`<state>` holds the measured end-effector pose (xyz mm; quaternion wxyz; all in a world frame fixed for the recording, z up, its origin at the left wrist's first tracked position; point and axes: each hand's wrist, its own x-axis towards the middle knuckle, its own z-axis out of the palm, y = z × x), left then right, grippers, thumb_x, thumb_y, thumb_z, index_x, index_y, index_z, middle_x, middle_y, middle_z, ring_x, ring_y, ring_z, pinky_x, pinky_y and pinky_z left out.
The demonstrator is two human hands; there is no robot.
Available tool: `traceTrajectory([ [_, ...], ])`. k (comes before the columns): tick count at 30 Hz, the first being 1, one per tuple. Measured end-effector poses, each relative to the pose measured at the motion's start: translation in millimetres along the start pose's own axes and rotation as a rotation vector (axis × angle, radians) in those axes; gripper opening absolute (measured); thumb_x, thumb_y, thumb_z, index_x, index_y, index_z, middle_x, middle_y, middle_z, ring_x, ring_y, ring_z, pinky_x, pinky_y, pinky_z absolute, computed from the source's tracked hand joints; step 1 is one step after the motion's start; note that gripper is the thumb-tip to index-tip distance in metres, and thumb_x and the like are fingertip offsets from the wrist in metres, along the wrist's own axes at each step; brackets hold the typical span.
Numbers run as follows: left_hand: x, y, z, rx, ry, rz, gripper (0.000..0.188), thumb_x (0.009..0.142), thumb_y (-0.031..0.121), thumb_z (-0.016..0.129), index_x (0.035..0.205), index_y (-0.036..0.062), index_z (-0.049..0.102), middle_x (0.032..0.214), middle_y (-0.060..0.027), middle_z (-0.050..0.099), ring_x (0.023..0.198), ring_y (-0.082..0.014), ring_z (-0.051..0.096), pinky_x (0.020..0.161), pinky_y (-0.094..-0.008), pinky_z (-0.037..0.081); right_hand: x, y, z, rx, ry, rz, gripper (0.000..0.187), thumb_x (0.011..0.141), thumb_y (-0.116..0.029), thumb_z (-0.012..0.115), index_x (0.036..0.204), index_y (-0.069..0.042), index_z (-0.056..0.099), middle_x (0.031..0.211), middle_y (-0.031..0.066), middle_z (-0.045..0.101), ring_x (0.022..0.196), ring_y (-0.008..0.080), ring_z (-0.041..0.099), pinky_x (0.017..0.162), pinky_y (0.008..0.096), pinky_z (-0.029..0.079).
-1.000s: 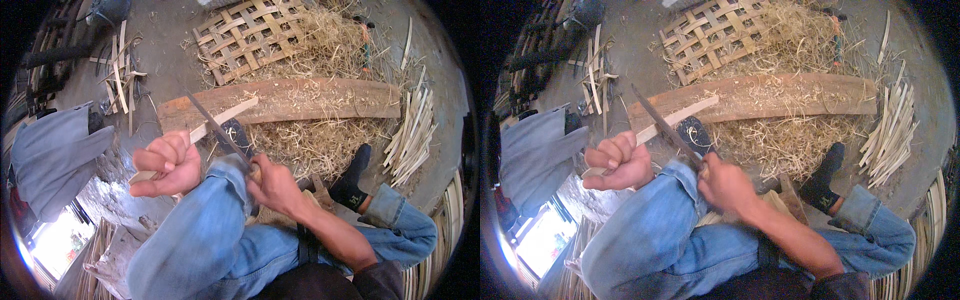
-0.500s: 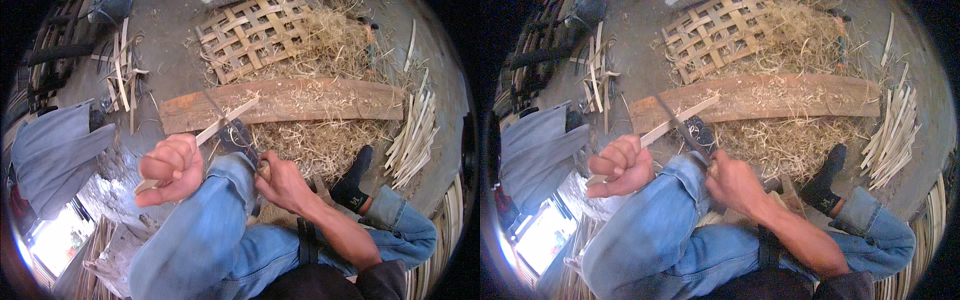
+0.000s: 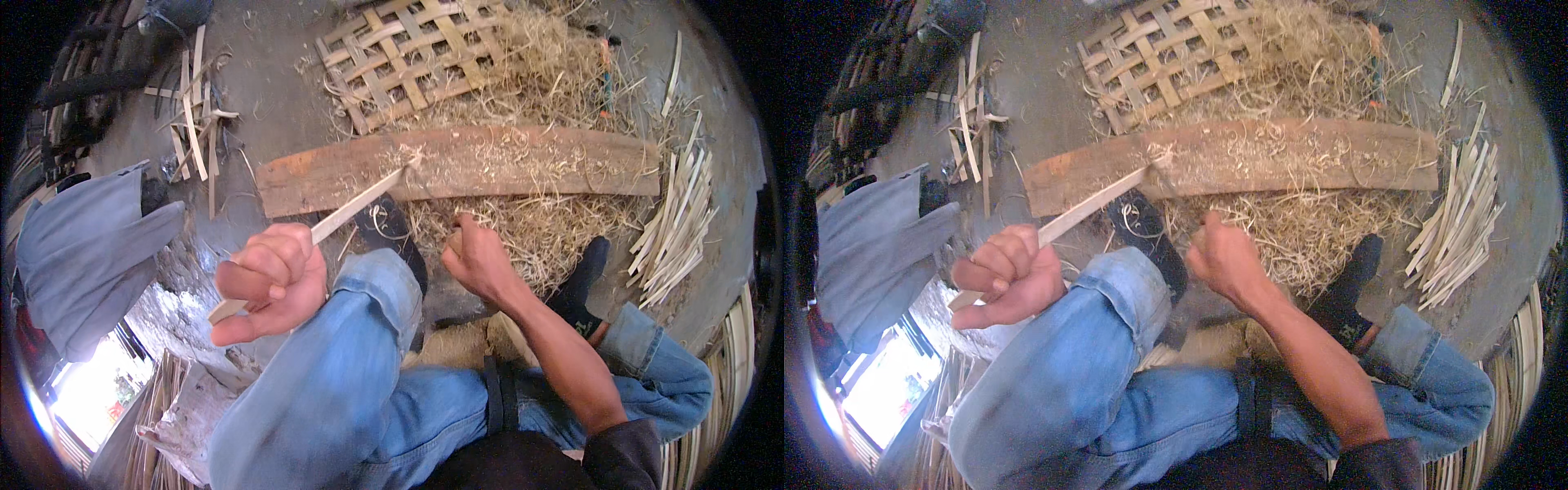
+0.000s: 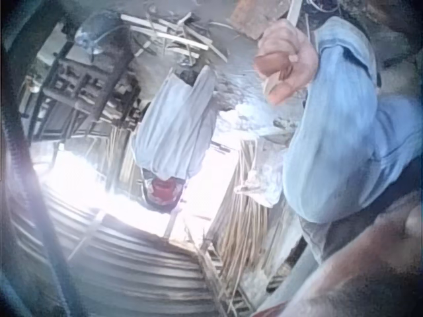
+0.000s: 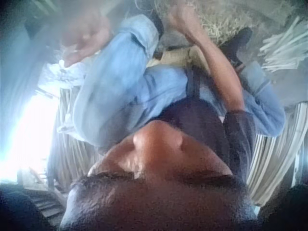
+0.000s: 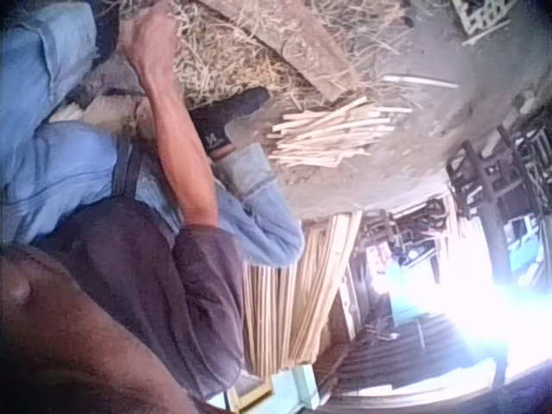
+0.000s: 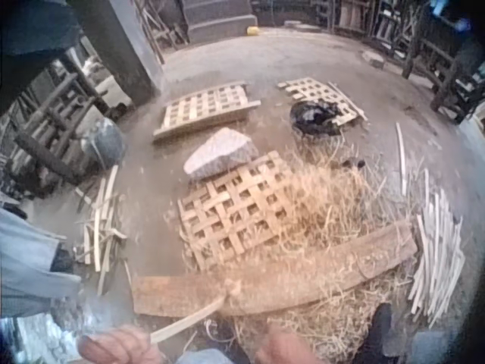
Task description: The person sits on the floor and uses a knife to shave thin strips from a wooden stick, repeatedly turning the stick and removing shavings. The person occasionally inspects the stick and continues shaving until the end of the clip.
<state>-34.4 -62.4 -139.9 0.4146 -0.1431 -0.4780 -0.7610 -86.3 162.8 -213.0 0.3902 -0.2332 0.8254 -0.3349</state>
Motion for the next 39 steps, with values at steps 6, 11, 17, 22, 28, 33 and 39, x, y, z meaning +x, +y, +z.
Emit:
traceTrajectory([
  [6, -0.4, 1.9, -4.0, 0.003, 0.019, 0.006, 0.066, 0.087, 0.073, 0.042, 0.073, 0.0079, 0.041, 0.052, 0.0029, 0.032, 0.038, -0.0046, 0.019, 0.038, -0.0234, 0.013, -4.2, 33.5, 14.5, 0.019, 0.049, 0.035, 0.033, 0.079, -0.014, 0.064, 0.098, 0.008, 0.047, 0.066, 0.0228, 0.061, 0.067, 0.0438, 0.062, 0.061, 0.0504, 0.05],
  [11, 1.3, -1.8, 5.3, -0.01, 0.16, 0.087, 0.066, 0.088, 0.072, 0.04, 0.076, 0.0072, 0.041, 0.054, 0.001, 0.035, 0.037, -0.005, 0.022, 0.038, -0.0231, 0.015, -7.6, 41.2, 7.7, -0.118, 0.067, 0.086, 0.035, 0.08, -0.018, 0.064, 0.099, 0.007, 0.047, 0.071, 0.0239, 0.062, 0.069, 0.0434, 0.062, 0.062, 0.0499, 0.051],
  [17, 3.8, -8.3, 0.5, 0.06, -0.036, 0.091, 0.068, 0.091, 0.069, 0.033, 0.07, 0.0055, 0.042, 0.054, -0.0036, 0.042, 0.037, -0.0122, 0.041, 0.032, -0.0241, 0.027, -39.3, -44.0, -17.0, 0.03, -0.1, -0.009, 0.038, 0.078, -0.017, 0.065, 0.105, 0.003, 0.047, 0.074, 0.0252, 0.063, 0.071, 0.0431, 0.063, 0.063, 0.0502, 0.052],
  [22, 5.2, -6.5, 4.0, 0.011, -0.136, 0.052, 0.071, 0.093, 0.068, 0.028, 0.064, 0.0051, 0.042, 0.053, -0.0058, 0.047, 0.038, -0.0177, 0.053, 0.028, -0.0264, 0.037, -43.4, -41.6, -31.3, 0.051, -0.191, -0.007, 0.041, 0.076, -0.016, 0.067, 0.109, -0.001, 0.047, 0.073, 0.0247, 0.062, 0.072, 0.0428, 0.064, 0.064, 0.0505, 0.052],
  [28, 5.3, -8.9, 1.2, 0.026, -0.091, 0.085, 0.068, 0.094, 0.067, 0.029, 0.066, 0.0056, 0.043, 0.053, -0.0059, 0.048, 0.036, -0.0154, 0.051, 0.028, -0.0254, 0.036, -42.2, -36.5, -28.8, 0.055, -0.161, -0.008, 0.033, 0.076, -0.01, 0.064, 0.105, 0.001, 0.052, 0.073, 0.0262, 0.062, 0.073, 0.0435, 0.064, 0.065, 0.0462, 0.052],
  [33, 4.8, -7.0, 4.9, 0.037, -0.087, 0.06, 0.067, 0.092, 0.068, 0.031, 0.068, 0.0065, 0.041, 0.053, -0.0039, 0.046, 0.035, -0.0141, 0.049, 0.028, -0.0251, 0.035, -33.9, -9.6, -14.8, 0.028, -0.085, 0.063, 0.033, 0.077, -0.012, 0.063, 0.105, 0.002, 0.053, 0.072, 0.0268, 0.061, 0.072, 0.043, 0.064, 0.066, 0.047, 0.052],
  [39, 2.4, -8.0, 4.8, 0.122, 0.08, 0.095, 0.063, 0.091, 0.069, 0.035, 0.073, 0.0086, 0.04, 0.054, -0.0009, 0.039, 0.035, -0.0091, 0.035, 0.033, -0.0232, 0.024, -17.1, 16.5, -0.1, -0.051, -0.014, 0.075, 0.033, 0.078, -0.014, 0.064, 0.103, 0.002, 0.049, 0.068, 0.0248, 0.061, 0.068, 0.0431, 0.063, 0.062, 0.0479, 0.051],
])
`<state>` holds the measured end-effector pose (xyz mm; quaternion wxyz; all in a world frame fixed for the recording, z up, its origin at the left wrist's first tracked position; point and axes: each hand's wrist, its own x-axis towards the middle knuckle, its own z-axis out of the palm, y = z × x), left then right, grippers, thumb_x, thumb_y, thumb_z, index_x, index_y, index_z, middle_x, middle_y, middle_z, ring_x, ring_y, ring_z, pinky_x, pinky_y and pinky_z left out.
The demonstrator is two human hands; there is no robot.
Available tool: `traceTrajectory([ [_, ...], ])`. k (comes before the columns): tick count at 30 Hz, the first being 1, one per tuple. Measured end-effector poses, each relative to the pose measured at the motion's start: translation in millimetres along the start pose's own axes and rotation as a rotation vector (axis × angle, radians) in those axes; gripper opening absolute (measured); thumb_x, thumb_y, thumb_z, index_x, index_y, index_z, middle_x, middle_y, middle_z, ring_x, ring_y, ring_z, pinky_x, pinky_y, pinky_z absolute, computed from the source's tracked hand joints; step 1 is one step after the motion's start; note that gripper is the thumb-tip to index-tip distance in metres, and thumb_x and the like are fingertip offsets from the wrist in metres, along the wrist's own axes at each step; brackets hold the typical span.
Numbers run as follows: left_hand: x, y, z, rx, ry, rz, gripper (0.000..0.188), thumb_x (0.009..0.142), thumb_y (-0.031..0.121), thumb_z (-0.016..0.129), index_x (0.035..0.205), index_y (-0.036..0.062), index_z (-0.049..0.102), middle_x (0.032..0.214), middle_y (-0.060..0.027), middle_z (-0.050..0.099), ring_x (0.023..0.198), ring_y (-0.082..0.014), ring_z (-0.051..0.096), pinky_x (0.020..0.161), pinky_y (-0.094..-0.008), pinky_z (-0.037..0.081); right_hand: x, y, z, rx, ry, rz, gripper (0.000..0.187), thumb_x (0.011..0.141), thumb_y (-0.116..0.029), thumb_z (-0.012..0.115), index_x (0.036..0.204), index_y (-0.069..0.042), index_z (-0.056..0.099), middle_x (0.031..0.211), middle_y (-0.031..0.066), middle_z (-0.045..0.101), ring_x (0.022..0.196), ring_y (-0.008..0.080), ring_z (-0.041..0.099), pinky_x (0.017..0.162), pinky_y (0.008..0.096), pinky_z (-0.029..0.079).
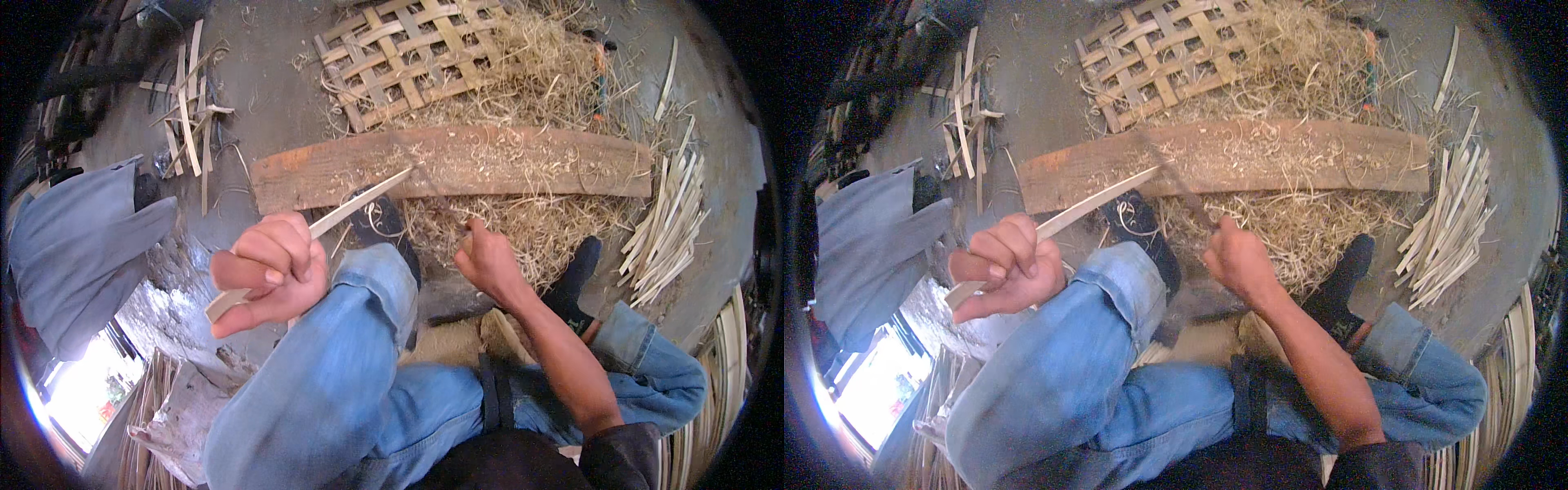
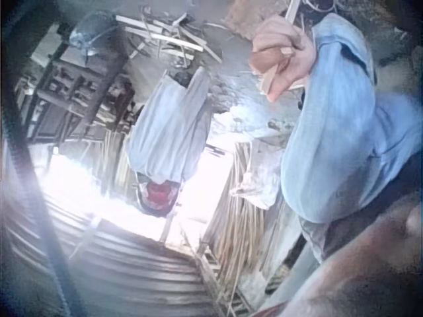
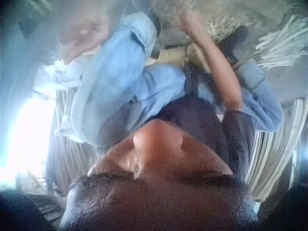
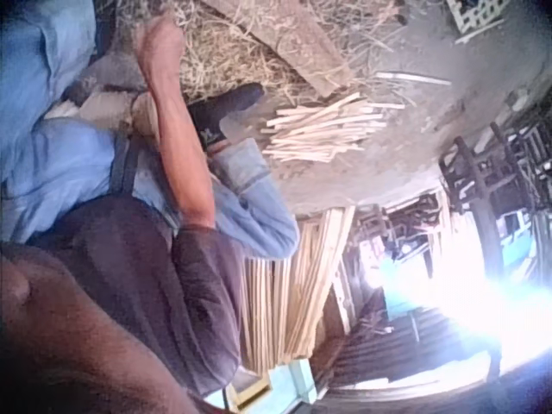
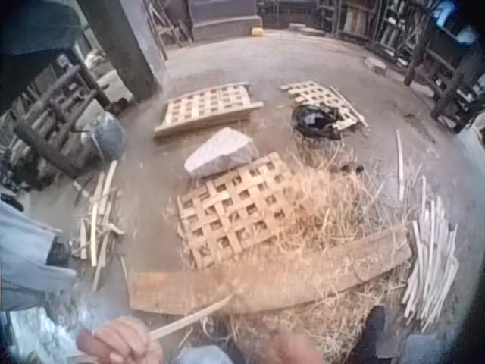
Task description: The person sits on the floor and uses a knife to shave thin strips from a wooden stick, repeatedly turning the stick and removing shavings. The person occasionally inspects the stick and continues shaving until the end of the clip.
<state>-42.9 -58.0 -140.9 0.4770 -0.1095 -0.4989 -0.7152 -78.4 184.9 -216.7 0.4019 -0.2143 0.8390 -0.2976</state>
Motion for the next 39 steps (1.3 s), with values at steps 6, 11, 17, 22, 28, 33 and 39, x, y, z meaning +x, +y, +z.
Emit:
traceTrajectory([
  [6, -3.2, -3.6, -5.1, 0.021, 0.228, -0.006, 0.061, 0.088, 0.072, 0.039, 0.076, 0.0126, 0.033, 0.055, 0.0013, 0.028, 0.042, -0.007, 0.02, 0.041, -0.025, 0.014, -12.8, -64.8, 6.6, 0.092, -0.075, -0.001, 0.036, 0.082, -0.017, 0.066, 0.107, 0.0, 0.048, 0.072, 0.0249, 0.063, 0.071, 0.0429, 0.064, 0.063, 0.0486, 0.053],
  [11, -7.5, 2.3, -7.3, 0.053, 0.196, 0.006, 0.06, 0.088, 0.072, 0.039, 0.073, 0.0151, 0.026, 0.055, 0.002, 0.026, 0.042, -0.0066, 0.019, 0.042, -0.0253, 0.013, -23.1, -74.5, -1.3, 0.194, -0.146, -0.212, 0.044, 0.077, -0.017, 0.071, 0.111, -0.002, 0.048, 0.078, 0.0242, 0.064, 0.072, 0.043, 0.065, 0.063, 0.0467, 0.054],
  [17, -9.6, 3.7, -7.8, 0.078, 0.263, 0.013, 0.059, 0.091, 0.07, 0.036, 0.071, 0.0152, 0.026, 0.054, 0.002, 0.026, 0.041, -0.0059, 0.018, 0.041, -0.0253, 0.011, -25.0, -89.3, -9.1, 0.146, -0.149, -0.18, 0.038, 0.076, -0.013, 0.068, 0.107, -0.001, 0.05, 0.072, 0.0251, 0.062, 0.073, 0.0421, 0.065, 0.064, 0.0478, 0.052],
  [22, -5.2, 1.0, -4.0, 0.087, 0.223, -0.002, 0.059, 0.091, 0.07, 0.032, 0.071, 0.0152, 0.026, 0.053, 0.0018, 0.026, 0.041, -0.0065, 0.017, 0.04, -0.0256, 0.011, -5.9, -51.2, -3.2, 0.159, -0.058, -0.014, 0.038, 0.078, -0.014, 0.064, 0.109, 0.003, 0.051, 0.071, 0.0262, 0.062, 0.071, 0.0447, 0.063, 0.065, 0.0482, 0.052],
  [28, -4.8, -1.4, -5.8, 0.042, 0.195, -0.015, 0.059, 0.09, 0.071, 0.033, 0.071, 0.0155, 0.026, 0.053, 0.0015, 0.026, 0.041, -0.0071, 0.018, 0.041, -0.0256, 0.012, 10.4, -4.3, 8.2, 0.053, 0.039, -0.045, 0.036, 0.079, -0.016, 0.065, 0.1, 0.006, 0.047, 0.073, 0.0275, 0.062, 0.072, 0.0449, 0.063, 0.064, 0.0511, 0.051],
  [33, -7.4, 3.3, -6.9, 0.026, 0.24, -0.03, 0.06, 0.089, 0.072, 0.035, 0.071, 0.0158, 0.025, 0.053, 0.0022, 0.026, 0.041, -0.0063, 0.018, 0.041, -0.025, 0.011, 12.5, 3.7, 7.1, 0.057, -0.083, 0.102, 0.035, 0.079, -0.017, 0.065, 0.1, 0.005, 0.047, 0.074, 0.0252, 0.063, 0.073, 0.0436, 0.063, 0.065, 0.0516, 0.051],
  [39, -9.2, 3.0, -3.4, 0.103, 0.278, -0.028, 0.061, 0.088, 0.073, 0.038, 0.071, 0.0156, 0.025, 0.053, 0.003, 0.025, 0.041, -0.006, 0.017, 0.042, -0.025, 0.011, 6.7, 4.5, 5.1, -0.042, -0.061, -0.009, 0.036, 0.079, -0.016, 0.066, 0.101, 0.004, 0.045, 0.073, 0.0239, 0.063, 0.072, 0.0439, 0.063, 0.064, 0.0513, 0.05],
])
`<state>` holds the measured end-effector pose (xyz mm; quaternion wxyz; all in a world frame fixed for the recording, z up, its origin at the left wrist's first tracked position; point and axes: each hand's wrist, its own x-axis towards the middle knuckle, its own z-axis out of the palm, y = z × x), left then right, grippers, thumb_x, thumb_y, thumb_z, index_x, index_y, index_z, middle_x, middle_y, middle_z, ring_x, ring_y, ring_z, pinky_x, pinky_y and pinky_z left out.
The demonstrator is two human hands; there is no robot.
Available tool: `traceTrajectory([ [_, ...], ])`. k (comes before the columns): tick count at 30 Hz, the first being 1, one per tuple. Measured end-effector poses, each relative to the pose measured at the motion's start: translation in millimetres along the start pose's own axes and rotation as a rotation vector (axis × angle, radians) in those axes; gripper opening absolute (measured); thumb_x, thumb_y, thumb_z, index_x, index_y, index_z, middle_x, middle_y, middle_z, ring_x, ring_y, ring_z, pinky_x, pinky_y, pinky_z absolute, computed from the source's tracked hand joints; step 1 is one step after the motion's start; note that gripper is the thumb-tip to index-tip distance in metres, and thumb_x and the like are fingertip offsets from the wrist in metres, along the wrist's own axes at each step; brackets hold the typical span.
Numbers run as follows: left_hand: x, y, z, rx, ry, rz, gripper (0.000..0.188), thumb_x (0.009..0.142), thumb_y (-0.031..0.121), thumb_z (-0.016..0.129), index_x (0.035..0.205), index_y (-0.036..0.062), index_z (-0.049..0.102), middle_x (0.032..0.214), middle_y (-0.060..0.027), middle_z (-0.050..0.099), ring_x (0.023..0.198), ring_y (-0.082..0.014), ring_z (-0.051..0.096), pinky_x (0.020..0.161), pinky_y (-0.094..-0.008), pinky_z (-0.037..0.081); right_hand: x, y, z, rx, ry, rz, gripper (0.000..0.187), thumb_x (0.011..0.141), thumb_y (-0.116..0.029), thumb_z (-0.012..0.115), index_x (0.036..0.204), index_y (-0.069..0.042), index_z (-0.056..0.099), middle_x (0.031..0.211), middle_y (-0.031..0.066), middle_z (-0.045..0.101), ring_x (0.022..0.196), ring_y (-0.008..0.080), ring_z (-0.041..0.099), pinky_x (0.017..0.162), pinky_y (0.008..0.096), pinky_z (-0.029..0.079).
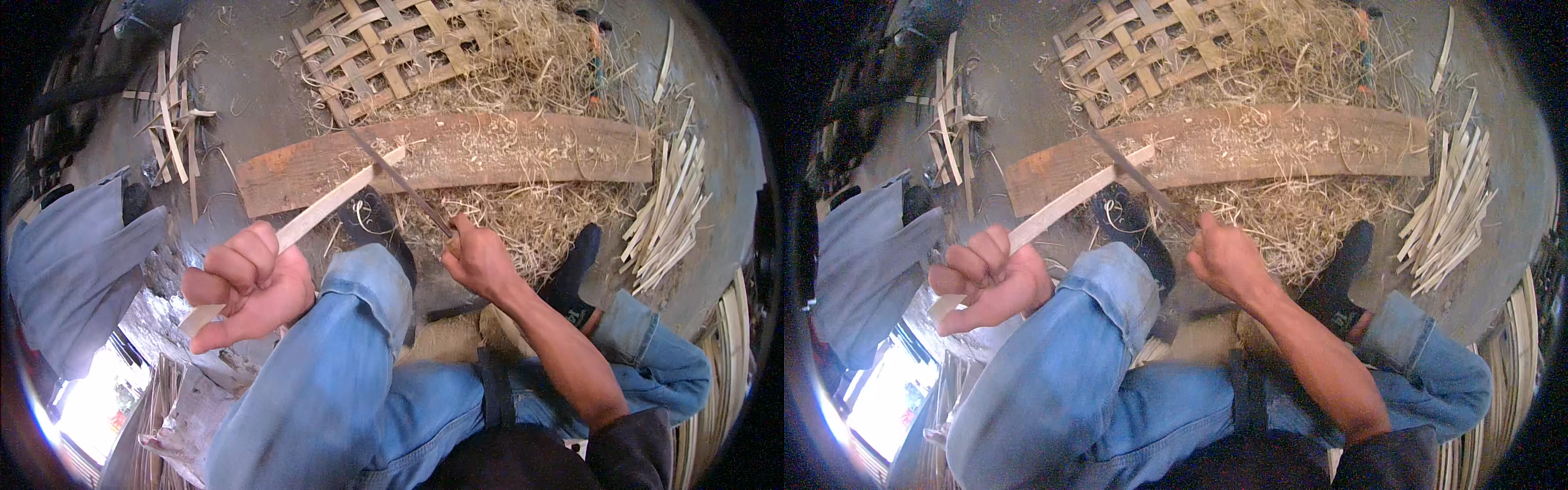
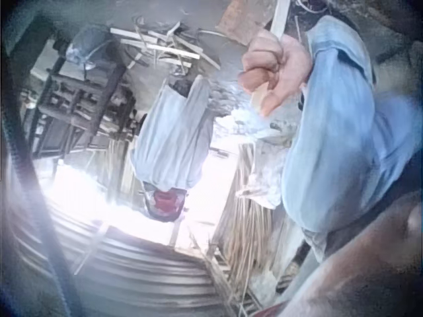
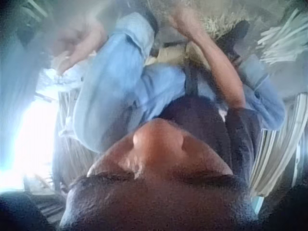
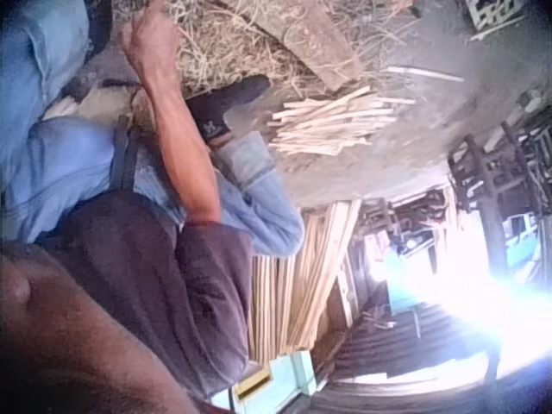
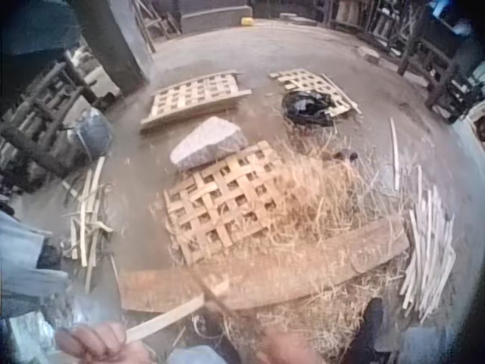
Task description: The person sits on the floor and uses a knife to shave thin strips from a wooden stick, repeatedly turning the stick and removing shavings. The person occasionally inspects the stick and continues shaving until the end of the clip.
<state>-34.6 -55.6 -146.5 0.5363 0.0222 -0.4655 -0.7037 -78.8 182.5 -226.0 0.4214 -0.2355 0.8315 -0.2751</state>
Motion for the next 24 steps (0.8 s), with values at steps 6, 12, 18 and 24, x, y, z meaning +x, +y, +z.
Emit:
traceTrajectory([
  [6, 4.2, 3.3, -1.0, 0.005, 0.024, -0.059, 0.061, 0.087, 0.073, 0.04, 0.071, 0.0155, 0.027, 0.055, 0.0037, 0.024, 0.042, -0.0056, 0.019, 0.042, -0.0246, 0.012, 8.8, 36.7, 5.1, -0.043, 0.119, 0.081, 0.037, 0.078, -0.017, 0.066, 0.102, 0.001, 0.045, 0.073, 0.0249, 0.062, 0.072, 0.0436, 0.063, 0.064, 0.0512, 0.05],
  [12, 11.0, 6.8, -8.6, 0.105, 0.158, -0.001, 0.055, 0.09, 0.067, 0.043, 0.073, 0.0154, 0.032, 0.059, 0.0027, 0.027, 0.046, -0.0065, 0.024, 0.044, -0.023, 0.017, -8.6, 17.0, 2.7, -0.018, 0.118, 0.171, 0.035, 0.079, -0.018, 0.066, 0.101, 0.0, 0.046, 0.069, 0.0224, 0.062, 0.067, 0.0425, 0.063, 0.061, 0.0511, 0.05],
  [18, 10.8, -5.9, -8.8, -0.069, 0.096, -0.061, 0.048, 0.094, 0.059, 0.039, 0.078, 0.014, 0.036, 0.074, 0.0014, 0.037, 0.055, -0.0085, 0.039, 0.049, -0.0207, 0.035, -10.1, -30.3, 19.2, 0.18, 0.105, 0.181, 0.036, 0.081, -0.018, 0.065, 0.103, 0.002, 0.046, 0.07, 0.0229, 0.063, 0.068, 0.0422, 0.064, 0.06, 0.0501, 0.052],
  [24, 3.6, -0.2, -1.5, 0.299, 0.175, -0.094, 0.045, 0.09, 0.058, 0.051, 0.081, 0.0138, 0.049, 0.069, 0.0025, 0.041, 0.057, -0.0062, 0.043, 0.049, -0.0178, 0.039, -42.8, -98.1, -0.7, 0.293, -0.076, -0.086, 0.039, 0.082, -0.021, 0.067, 0.108, 0.0, 0.048, 0.079, 0.0244, 0.064, 0.07, 0.0409, 0.065, 0.059, 0.0485, 0.053],
])
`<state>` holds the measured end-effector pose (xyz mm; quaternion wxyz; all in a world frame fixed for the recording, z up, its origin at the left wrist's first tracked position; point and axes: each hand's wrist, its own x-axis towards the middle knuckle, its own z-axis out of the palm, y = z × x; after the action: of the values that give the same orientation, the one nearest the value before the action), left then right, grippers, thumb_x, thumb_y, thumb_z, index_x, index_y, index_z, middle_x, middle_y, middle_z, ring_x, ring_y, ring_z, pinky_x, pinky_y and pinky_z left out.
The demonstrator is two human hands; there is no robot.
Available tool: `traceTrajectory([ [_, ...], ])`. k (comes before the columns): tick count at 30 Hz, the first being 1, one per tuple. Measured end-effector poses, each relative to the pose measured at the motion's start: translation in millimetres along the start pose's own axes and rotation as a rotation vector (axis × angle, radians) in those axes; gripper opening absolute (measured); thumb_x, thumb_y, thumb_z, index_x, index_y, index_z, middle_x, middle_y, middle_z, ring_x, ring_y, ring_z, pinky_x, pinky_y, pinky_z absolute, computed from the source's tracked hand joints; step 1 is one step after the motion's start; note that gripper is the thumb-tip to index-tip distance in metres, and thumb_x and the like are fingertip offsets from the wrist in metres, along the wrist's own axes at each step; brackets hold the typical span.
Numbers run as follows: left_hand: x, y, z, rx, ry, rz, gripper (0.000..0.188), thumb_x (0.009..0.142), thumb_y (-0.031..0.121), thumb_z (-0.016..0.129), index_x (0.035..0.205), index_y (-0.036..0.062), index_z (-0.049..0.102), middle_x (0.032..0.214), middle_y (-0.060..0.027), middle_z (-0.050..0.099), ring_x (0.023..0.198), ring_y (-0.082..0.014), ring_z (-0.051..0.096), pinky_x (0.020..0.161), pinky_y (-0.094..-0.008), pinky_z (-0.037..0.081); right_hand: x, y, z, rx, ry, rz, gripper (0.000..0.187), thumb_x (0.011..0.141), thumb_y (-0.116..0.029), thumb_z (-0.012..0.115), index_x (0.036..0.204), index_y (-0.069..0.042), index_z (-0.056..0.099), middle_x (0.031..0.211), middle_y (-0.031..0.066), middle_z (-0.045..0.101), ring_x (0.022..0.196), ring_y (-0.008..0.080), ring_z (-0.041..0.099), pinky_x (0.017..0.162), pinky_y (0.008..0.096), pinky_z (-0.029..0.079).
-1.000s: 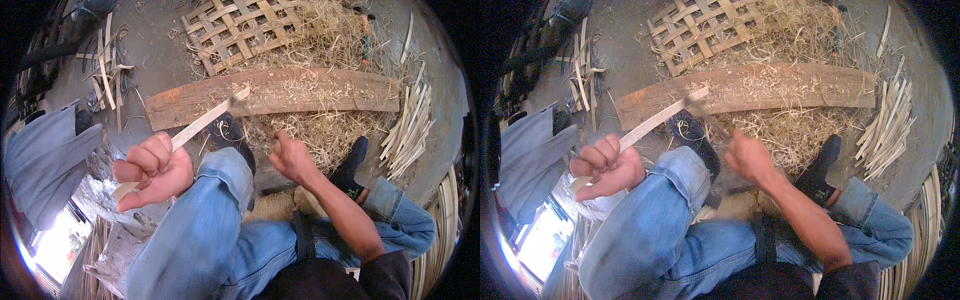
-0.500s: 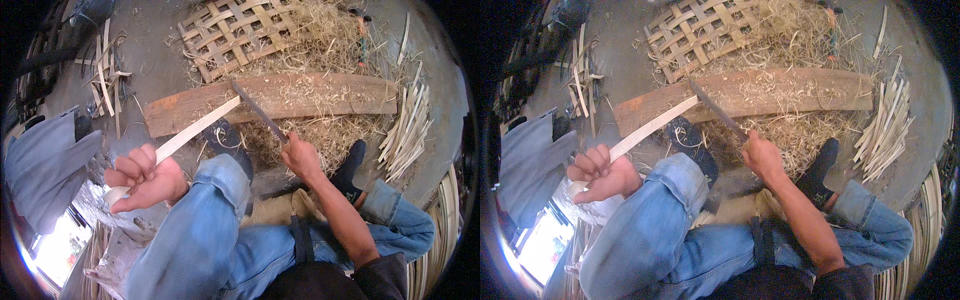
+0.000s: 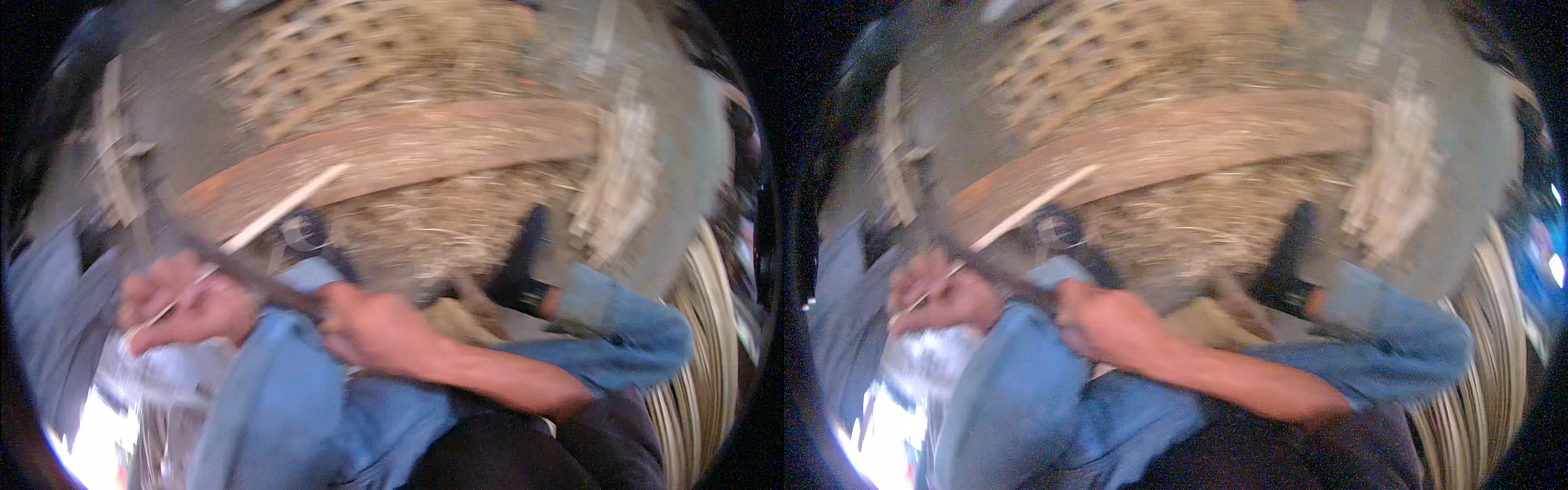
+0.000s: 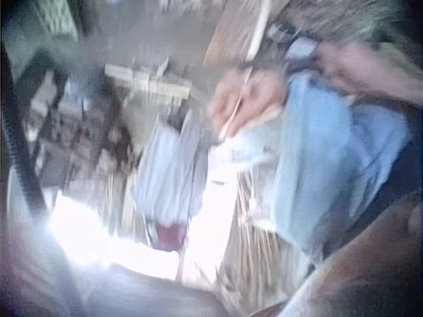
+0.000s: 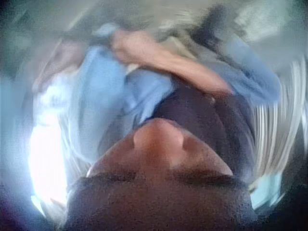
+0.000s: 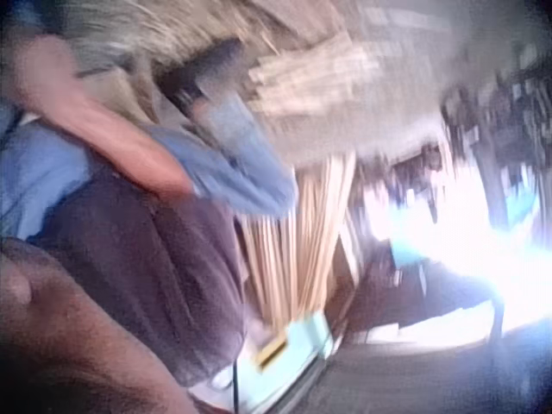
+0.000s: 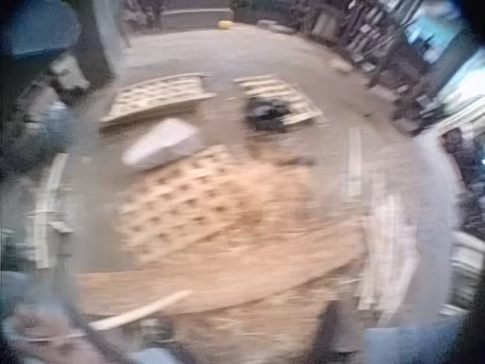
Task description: The person sits on the floor and uses a knife to shave thin strips from a wooden stick, repeatedly turning the stick and removing shavings. The person occasionally inspects the stick and continues shaving until the end of the clip.
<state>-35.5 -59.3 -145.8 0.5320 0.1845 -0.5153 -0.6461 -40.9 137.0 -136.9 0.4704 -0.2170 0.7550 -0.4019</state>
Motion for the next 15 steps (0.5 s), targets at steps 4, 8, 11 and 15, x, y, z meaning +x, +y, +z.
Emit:
traceTrajectory([
  [4, 21.0, 0.6, -38.1, -0.195, -0.127, 0.006, 0.049, 0.091, 0.063, 0.042, 0.086, 0.014, 0.04, 0.08, 0.0011, 0.037, 0.054, -0.0068, 0.034, 0.047, -0.0192, 0.026, 8.7, 3.0, 3.8, 0.056, 0.04, -0.053, 0.033, 0.078, -0.017, 0.065, 0.097, -0.001, 0.045, 0.077, 0.0238, 0.061, 0.069, 0.0423, 0.063, 0.059, 0.0506, 0.051],
  [8, 7.7, 0.0, -18.8, 0.057, -0.078, 0.041, 0.052, 0.089, 0.064, 0.043, 0.083, 0.0128, 0.039, 0.079, -0.0002, 0.038, 0.052, -0.0076, 0.034, 0.047, -0.0192, 0.025, 7.2, 2.5, -4.7, 0.041, 0.027, -0.012, 0.033, 0.078, -0.015, 0.064, 0.097, 0.002, 0.043, 0.069, 0.0245, 0.06, 0.069, 0.0434, 0.063, 0.061, 0.0516, 0.051],
  [11, 4.8, 0.6, -13.7, 0.075, -0.07, 0.036, 0.053, 0.089, 0.065, 0.041, 0.083, 0.0128, 0.038, 0.08, -0.0001, 0.038, 0.051, -0.0076, 0.033, 0.047, -0.019, 0.023, 12.4, 17.9, -13.2, -0.037, 0.052, 0.032, 0.034, 0.079, -0.015, 0.064, 0.098, 0.002, 0.042, 0.07, 0.0245, 0.06, 0.07, 0.0436, 0.063, 0.062, 0.0514, 0.052],
  [15, 13.2, -4.5, -30.1, -0.141, -0.124, 0.0, 0.052, 0.089, 0.065, 0.042, 0.082, 0.014, 0.037, 0.08, 0.0007, 0.037, 0.051, -0.0069, 0.032, 0.047, -0.0189, 0.022, 6.2, 20.9, -6.7, -0.055, 0.115, -0.012, 0.036, 0.079, -0.017, 0.065, 0.099, 0.001, 0.042, 0.07, 0.024, 0.061, 0.069, 0.0444, 0.063, 0.062, 0.0515, 0.052],
])
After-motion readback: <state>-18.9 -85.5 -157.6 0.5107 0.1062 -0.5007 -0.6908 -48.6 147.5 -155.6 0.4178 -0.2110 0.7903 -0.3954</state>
